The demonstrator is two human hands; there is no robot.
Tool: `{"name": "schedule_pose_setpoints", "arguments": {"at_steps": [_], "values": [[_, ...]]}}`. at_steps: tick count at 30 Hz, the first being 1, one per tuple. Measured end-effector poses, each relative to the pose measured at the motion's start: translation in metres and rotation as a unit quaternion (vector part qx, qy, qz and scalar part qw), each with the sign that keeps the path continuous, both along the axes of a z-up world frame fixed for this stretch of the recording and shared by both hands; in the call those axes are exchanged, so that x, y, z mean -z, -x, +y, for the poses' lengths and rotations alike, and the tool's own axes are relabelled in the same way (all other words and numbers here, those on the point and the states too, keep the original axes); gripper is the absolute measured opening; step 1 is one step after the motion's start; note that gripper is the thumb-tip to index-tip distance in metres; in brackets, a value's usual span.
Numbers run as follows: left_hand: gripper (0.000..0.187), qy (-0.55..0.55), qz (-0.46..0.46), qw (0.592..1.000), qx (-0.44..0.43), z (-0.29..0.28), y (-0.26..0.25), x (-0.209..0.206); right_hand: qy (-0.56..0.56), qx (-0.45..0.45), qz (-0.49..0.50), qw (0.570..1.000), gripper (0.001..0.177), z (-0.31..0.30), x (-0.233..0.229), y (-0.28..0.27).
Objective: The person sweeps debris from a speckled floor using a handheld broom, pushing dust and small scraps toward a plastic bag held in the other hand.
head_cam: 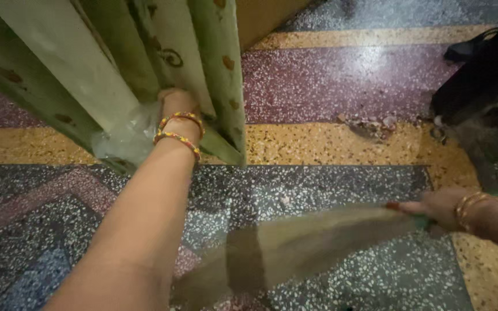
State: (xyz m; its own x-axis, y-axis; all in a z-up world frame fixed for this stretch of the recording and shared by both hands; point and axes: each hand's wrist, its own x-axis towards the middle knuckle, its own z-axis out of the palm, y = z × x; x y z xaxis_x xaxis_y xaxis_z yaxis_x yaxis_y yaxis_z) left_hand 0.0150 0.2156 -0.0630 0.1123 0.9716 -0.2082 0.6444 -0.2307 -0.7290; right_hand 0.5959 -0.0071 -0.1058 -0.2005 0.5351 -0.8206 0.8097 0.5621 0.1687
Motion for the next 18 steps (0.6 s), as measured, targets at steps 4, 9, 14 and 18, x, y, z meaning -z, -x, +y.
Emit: {"name": "schedule_pose_setpoints", "arguments": {"at_steps": [4, 9, 14, 18], "values": [[0.031, 0.000, -0.038, 0.999, -0.011, 0.009, -0.007, 0.001, -0.023, 0.166, -0.010, 0.986, 0.058, 0.004, 0.022, -0.034], [0.025, -0.079, -0.084, 0.993, 0.001, 0.018, -0.010, 0.017, -0.092, 0.255, -0.036, 0.962, 0.063, 0.012, 0.001, -0.042], [0.023, -0.066, -0.067, 0.996, 0.000, 0.000, -0.020, 0.013, -0.170, 0.329, -0.051, 0.927, 0.068, 0.023, -0.036, -0.025], [0.026, -0.047, -0.003, 0.999, 0.022, -0.012, -0.031, -0.003, -0.179, 0.327, -0.056, 0.926, 0.071, 0.019, -0.068, 0.000]]}}
